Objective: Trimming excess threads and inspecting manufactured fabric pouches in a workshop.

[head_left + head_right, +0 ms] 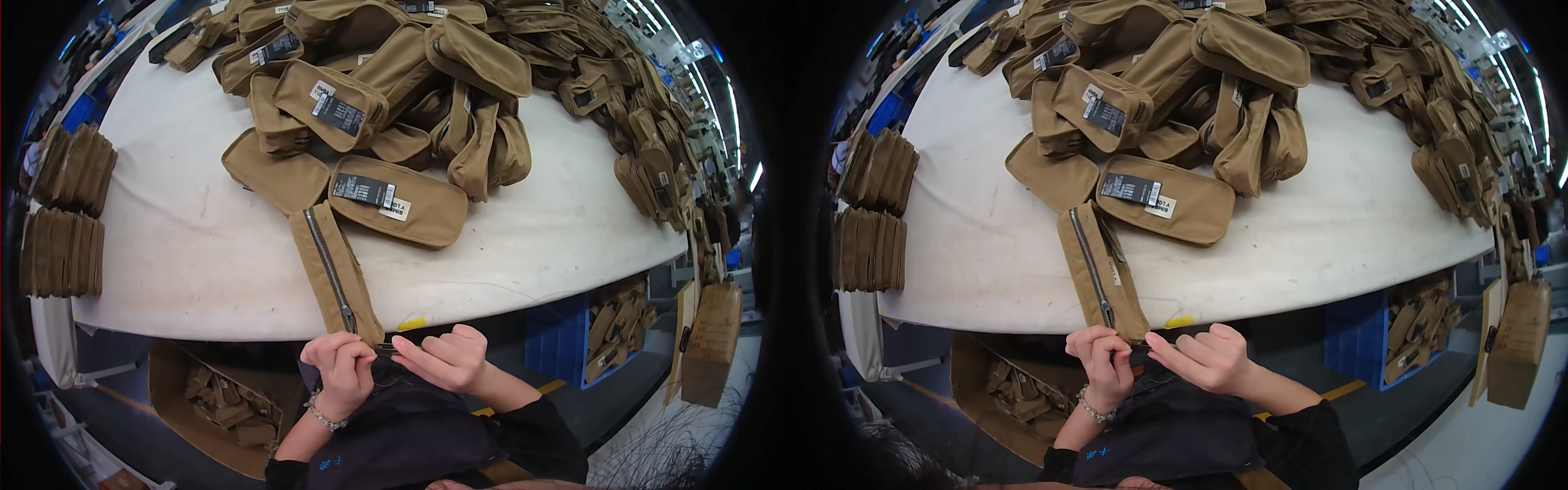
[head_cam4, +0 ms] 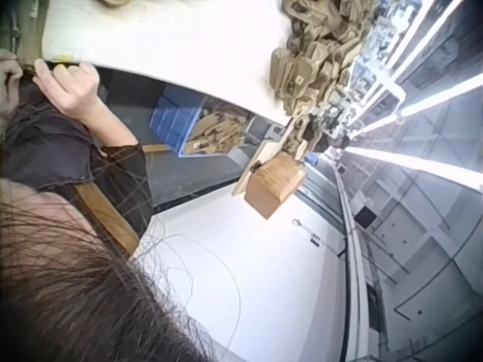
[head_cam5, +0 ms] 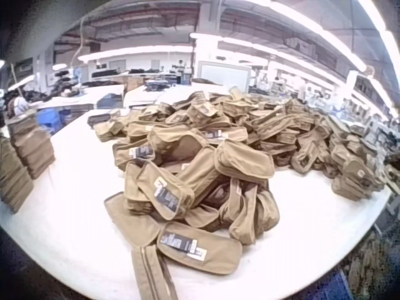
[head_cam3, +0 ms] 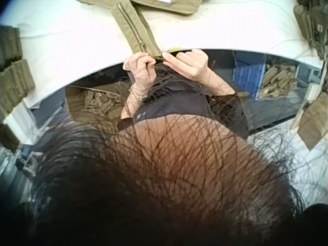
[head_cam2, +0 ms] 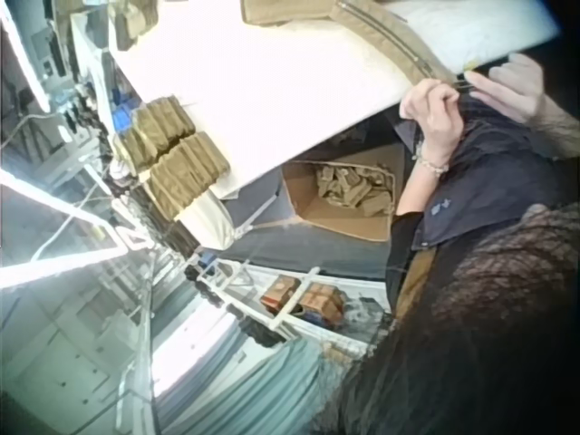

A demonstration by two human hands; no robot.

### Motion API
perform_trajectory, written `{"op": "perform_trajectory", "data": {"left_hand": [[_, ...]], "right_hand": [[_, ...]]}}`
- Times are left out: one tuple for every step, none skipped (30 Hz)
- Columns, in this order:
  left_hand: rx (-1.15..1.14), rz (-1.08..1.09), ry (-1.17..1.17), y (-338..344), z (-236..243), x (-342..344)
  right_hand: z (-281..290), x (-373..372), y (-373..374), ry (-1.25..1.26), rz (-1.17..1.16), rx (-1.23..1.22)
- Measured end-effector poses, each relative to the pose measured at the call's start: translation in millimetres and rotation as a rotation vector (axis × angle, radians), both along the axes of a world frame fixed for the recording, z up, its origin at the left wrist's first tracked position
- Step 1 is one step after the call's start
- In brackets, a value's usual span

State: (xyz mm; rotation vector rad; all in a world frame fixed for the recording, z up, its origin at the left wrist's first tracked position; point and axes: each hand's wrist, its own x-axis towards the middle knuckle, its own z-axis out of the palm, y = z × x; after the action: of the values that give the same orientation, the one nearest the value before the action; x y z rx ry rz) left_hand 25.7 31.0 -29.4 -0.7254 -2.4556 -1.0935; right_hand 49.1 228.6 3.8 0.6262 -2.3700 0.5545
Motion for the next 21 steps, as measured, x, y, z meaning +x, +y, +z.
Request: {"op": "perform_trajectory", "data": {"left_hand": [[-0.017,0.0,0.014,0.2,0.7,-0.2],[-0.035,-0.001,0.028,0.5,1.1,-0.4],[-0.035,-0.004,0.027,1.0,1.2,-0.6],[-0.038,0.0,0.03,1.1,1.1,-0.6],[-0.041,0.003,0.034,1.1,1.0,-0.6],[-0.042,0.003,0.033,1.0,0.5,-0.5],[-0.026,0.01,0.027,1.0,0.2,-0.4],[-0.01,0.017,0.021,1.1,0.0,-0.5],[-0.01,0.016,0.021,1.3,0.1,-0.9],[-0.024,0.009,0.033,1.6,0.2,-1.3],[-0.037,0.002,0.044,1.9,0.3,-1.5],[-0.037,0.002,0.044,2.4,0.3,-1.5],[-0.039,0.003,0.046,2.8,0.1,-1.0],[-0.04,0.004,0.047,3.0,0.0,-0.7],[-0.041,0.005,0.047,2.9,-0.2,-0.8],[-0.041,0.006,0.046,2.7,-0.3,-0.9],[-0.041,0.007,0.045,2.7,-0.4,-1.0],[-0.041,0.008,0.045,2.8,-0.4,-1.2],[-0.047,0.01,0.053,3.2,-0.4,-1.4],[-0.052,0.012,0.061,3.6,-0.4,-1.6],[-0.052,0.012,0.062,3.5,-0.8,-1.9]], "right_hand": [[-0.3,-0.3,-0.1,0.01,0.013,-0.003],[-0.7,-0.3,-0.2,0.01,0.01,-0.004],[-1.2,-0.2,-0.4,0.018,0.007,-0.005],[-2.1,-0.4,-0.9,0.026,0.005,-0.007],[-2.9,-0.5,-1.3,0.025,0.004,-0.008],[-3.7,-0.7,-1.7,0.028,0.001,-0.011],[-4.1,-0.9,-1.8,0.031,-0.002,-0.014],[-5.0,-0.9,-1.7,0.031,-0.003,-0.015],[-6.0,-0.9,-1.6,0.044,-0.022,-0.01],[-6.8,-0.8,-1.6,0.057,-0.04,-0.006],[-7.2,-0.4,-2.0,0.057,-0.04,-0.006],[-7.6,0.2,-2.8,0.055,-0.035,-0.01],[-8.0,0.6,-3.6,0.053,-0.029,-0.014],[-8.0,0.6,-4.0,0.053,-0.028,-0.014],[-7.8,0.6,-4.5,0.059,-0.035,-0.009],[-7.6,0.7,-4.9,0.065,-0.041,-0.003],[-8.3,0.8,-5.1,0.064,-0.041,-0.002],[-9.8,0.6,-5.2,0.06,-0.039,0.0],[-11.1,0.6,-5.1,0.057,-0.038,0.002],[-11.9,0.2,-5.2,0.057,-0.038,0.002],[-12.8,-0.2,-5.3,0.048,-0.043,-0.006]]}}
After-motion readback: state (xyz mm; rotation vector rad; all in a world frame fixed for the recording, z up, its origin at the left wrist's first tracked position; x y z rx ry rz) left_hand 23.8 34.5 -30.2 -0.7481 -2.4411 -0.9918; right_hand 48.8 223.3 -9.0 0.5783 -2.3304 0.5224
